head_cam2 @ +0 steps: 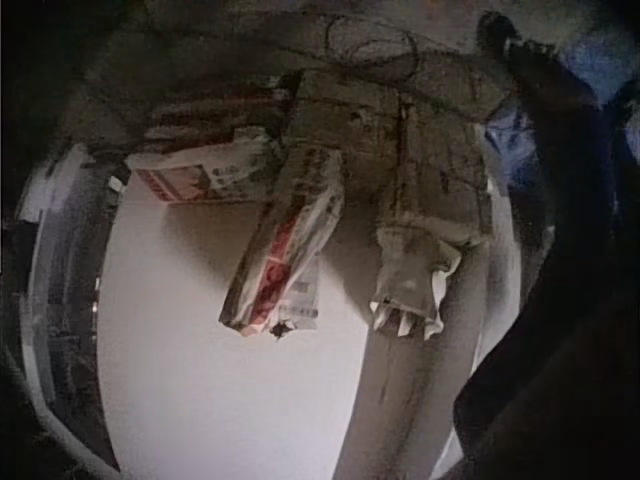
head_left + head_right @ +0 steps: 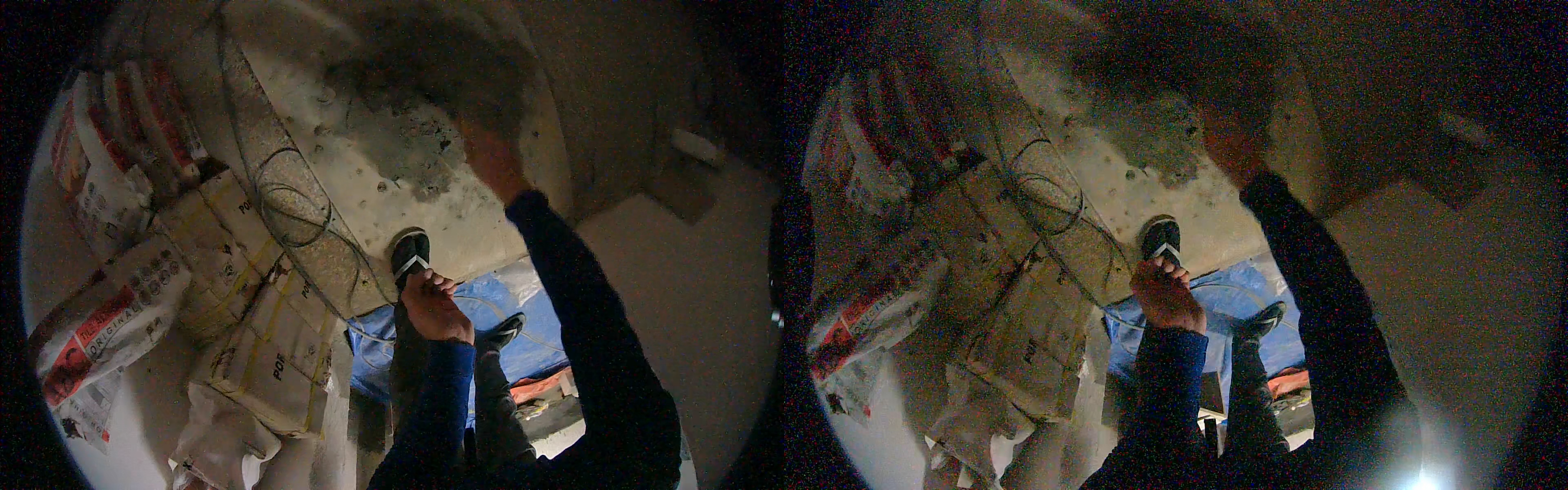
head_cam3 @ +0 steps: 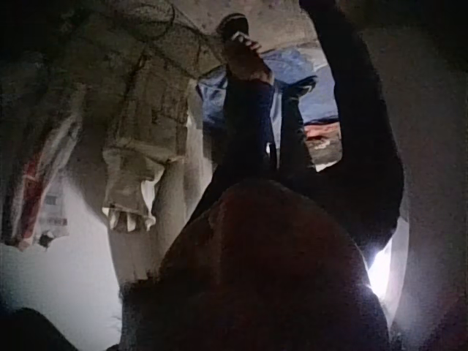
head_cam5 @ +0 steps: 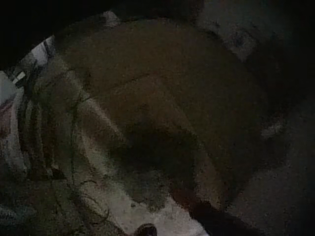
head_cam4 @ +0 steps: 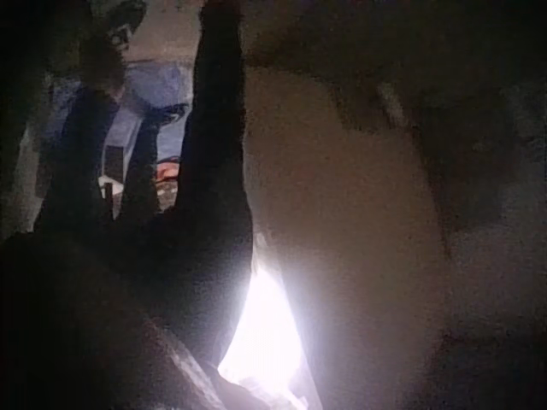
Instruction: The person applies cement to a tile using a trowel and places it on a wall with tile leveling clips. They scrape excess cement from the floor, mix cement in a bucket, and continue applying tiles with spacers.
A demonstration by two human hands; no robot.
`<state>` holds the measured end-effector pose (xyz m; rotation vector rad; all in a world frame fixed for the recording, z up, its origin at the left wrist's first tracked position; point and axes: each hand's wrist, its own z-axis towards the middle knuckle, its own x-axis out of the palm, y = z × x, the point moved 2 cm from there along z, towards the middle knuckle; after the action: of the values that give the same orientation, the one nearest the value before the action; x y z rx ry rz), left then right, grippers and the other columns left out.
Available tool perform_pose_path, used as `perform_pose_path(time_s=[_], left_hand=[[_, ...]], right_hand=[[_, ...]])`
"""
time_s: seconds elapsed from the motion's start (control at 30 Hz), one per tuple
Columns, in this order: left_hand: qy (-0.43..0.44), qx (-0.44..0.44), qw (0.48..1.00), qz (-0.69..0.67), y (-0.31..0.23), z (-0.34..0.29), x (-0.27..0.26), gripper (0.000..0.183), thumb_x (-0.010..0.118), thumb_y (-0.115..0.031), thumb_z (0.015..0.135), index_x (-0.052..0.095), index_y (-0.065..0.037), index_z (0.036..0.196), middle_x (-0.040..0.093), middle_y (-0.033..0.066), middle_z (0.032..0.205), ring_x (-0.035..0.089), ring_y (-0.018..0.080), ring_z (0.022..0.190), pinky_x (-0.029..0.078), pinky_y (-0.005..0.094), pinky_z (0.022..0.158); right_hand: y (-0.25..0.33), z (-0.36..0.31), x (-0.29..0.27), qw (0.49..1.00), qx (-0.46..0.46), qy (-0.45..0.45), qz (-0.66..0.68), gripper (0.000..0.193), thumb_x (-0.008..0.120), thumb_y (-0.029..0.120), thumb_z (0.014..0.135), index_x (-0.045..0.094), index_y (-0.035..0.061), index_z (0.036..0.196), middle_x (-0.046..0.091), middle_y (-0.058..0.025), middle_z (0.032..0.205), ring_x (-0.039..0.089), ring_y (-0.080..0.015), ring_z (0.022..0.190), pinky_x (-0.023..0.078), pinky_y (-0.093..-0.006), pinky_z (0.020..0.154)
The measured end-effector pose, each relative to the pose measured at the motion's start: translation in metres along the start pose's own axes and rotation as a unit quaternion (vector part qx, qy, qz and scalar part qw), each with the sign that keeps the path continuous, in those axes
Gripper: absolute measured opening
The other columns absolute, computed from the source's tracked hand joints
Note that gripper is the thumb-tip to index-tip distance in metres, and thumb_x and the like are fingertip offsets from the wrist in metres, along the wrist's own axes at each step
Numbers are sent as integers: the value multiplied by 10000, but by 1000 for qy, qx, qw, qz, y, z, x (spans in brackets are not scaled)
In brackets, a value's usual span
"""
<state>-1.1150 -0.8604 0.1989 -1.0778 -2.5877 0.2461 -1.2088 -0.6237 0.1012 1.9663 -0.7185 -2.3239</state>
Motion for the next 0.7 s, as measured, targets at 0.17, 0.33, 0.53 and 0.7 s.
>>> perform_pose_path(time_s=[0.17,0.33,0.53,0.7], left_hand=[[-21,-12,999,-24,-4,7,-8,196,598,-271,946,608,-104,843,603,7,820,557,111,741,429,274,678],[23,-53,997,-41,-10,17,-1,176,596,-258,933,601,-108,842,598,2,811,555,114,735,427,276,679],[-2,-26,998,-50,-11,24,-1,148,634,-239,897,592,-112,835,592,1,792,558,128,713,425,274,672],[-20,11,1000,16,-12,19,-14,130,661,-220,868,601,-107,842,586,5,763,557,140,696,434,281,658]], right_hand=[[-75,78,80,974,-19,225,6,402,501,123,989,570,125,1385,662,-193,1262,657,-372,1100,525,-476,964],[-76,13,50,965,-133,216,60,438,570,119,953,554,97,1390,667,-155,1225,655,-348,1071,531,-466,925],[29,-42,2,810,291,166,482,440,680,206,894,573,60,1295,581,-18,921,551,-154,765,502,-331,680],[114,-1,84,699,287,215,618,328,668,300,925,613,52,1132,576,11,803,528,-102,676,464,-303,588]])
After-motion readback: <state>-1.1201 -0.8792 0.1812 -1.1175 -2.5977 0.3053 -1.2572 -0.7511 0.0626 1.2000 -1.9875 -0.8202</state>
